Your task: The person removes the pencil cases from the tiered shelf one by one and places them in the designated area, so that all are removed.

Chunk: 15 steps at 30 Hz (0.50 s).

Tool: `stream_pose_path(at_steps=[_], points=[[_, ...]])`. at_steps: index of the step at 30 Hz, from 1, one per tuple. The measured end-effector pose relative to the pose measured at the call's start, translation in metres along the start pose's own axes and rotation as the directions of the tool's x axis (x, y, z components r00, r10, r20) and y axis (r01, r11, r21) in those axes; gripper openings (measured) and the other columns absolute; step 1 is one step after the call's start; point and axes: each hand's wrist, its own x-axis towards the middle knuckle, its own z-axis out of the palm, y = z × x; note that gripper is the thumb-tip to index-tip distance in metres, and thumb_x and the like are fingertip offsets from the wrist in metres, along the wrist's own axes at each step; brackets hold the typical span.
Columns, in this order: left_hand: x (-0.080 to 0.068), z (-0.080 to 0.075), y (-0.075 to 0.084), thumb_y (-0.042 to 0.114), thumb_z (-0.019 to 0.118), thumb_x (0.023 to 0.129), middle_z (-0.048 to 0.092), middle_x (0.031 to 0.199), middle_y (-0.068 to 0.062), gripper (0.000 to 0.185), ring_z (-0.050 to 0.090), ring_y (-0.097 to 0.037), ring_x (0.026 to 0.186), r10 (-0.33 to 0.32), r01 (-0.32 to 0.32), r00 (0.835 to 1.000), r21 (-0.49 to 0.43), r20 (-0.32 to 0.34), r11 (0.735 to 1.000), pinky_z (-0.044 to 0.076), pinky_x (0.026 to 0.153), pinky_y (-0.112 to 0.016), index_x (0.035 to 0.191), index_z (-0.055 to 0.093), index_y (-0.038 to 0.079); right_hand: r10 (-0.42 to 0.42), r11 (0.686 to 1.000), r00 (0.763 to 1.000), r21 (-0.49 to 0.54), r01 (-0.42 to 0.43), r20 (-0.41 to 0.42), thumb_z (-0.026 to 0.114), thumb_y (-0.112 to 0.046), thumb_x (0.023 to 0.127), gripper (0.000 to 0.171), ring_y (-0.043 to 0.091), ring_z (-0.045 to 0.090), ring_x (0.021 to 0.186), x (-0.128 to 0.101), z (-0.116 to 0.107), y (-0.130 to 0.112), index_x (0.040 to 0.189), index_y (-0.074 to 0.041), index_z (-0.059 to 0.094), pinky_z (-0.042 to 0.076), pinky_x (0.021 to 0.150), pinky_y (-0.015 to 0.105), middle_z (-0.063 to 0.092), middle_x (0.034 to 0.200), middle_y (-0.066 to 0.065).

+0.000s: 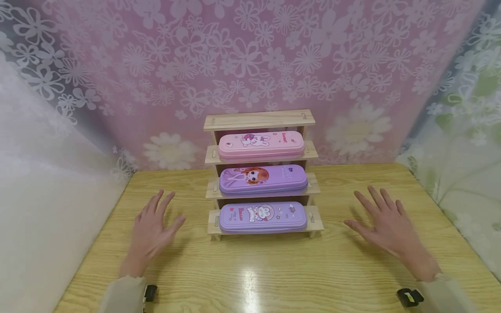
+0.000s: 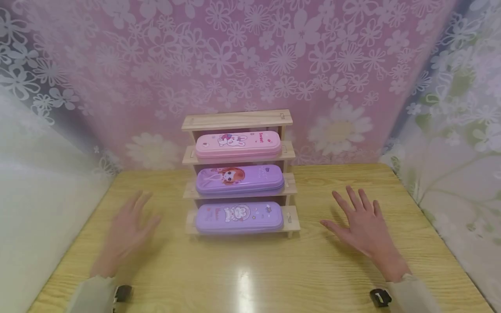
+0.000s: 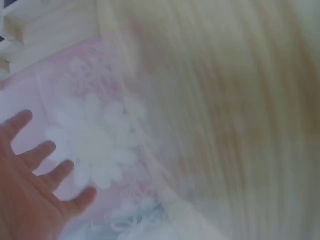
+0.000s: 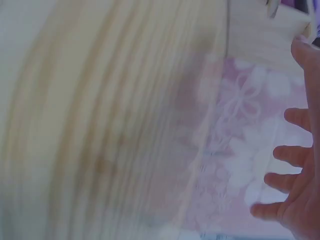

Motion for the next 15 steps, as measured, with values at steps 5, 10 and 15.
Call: stream_pose_path(at_steps=[5,10,15], points=[[0.009,0.006,0.024,0.046,0.059,0.090,0.031,0.152,-0.008,0.062,0.035,-0.042,0.133,0.007,-0.009,1.000,-0.253,-0.010,0.967,0.031,0.097,-0.067,0.145,0.035,0.031,-0.061,0.982,0.994,0.172,0.075,-0.086,0.074,-0.048,0.076,0.074,0.044,0.042,0.127,0.006,0.007,-0.022,0.140,-0.022,0.047,0.040,0.089,0.063,0.041,0.146,0.017],[0.021,0.015,0.037,0.034,0.061,0.091,0.041,0.146,-0.004,0.055,0.041,-0.032,0.130,0.022,-0.039,0.999,-0.452,-0.044,0.891,0.038,0.098,-0.059,0.142,0.038,0.036,-0.092,0.938,0.987,0.320,0.131,-0.134,0.080,-0.033,0.074,0.070,0.034,0.048,0.123,0.009,0.009,-0.046,0.137,-0.026,0.050,0.046,0.086,0.053,0.050,0.139,0.010],[0.032,0.020,0.048,0.032,0.059,0.093,0.045,0.142,0.000,0.049,0.046,-0.030,0.128,0.023,-0.042,0.999,-0.572,-0.040,0.819,0.043,0.097,-0.056,0.139,0.042,0.036,-0.162,0.873,0.966,0.427,0.235,-0.200,0.084,-0.021,0.070,0.071,0.018,0.051,0.123,0.015,0.011,-0.065,0.134,-0.018,0.054,0.039,0.100,0.018,0.055,0.132,0.005]])
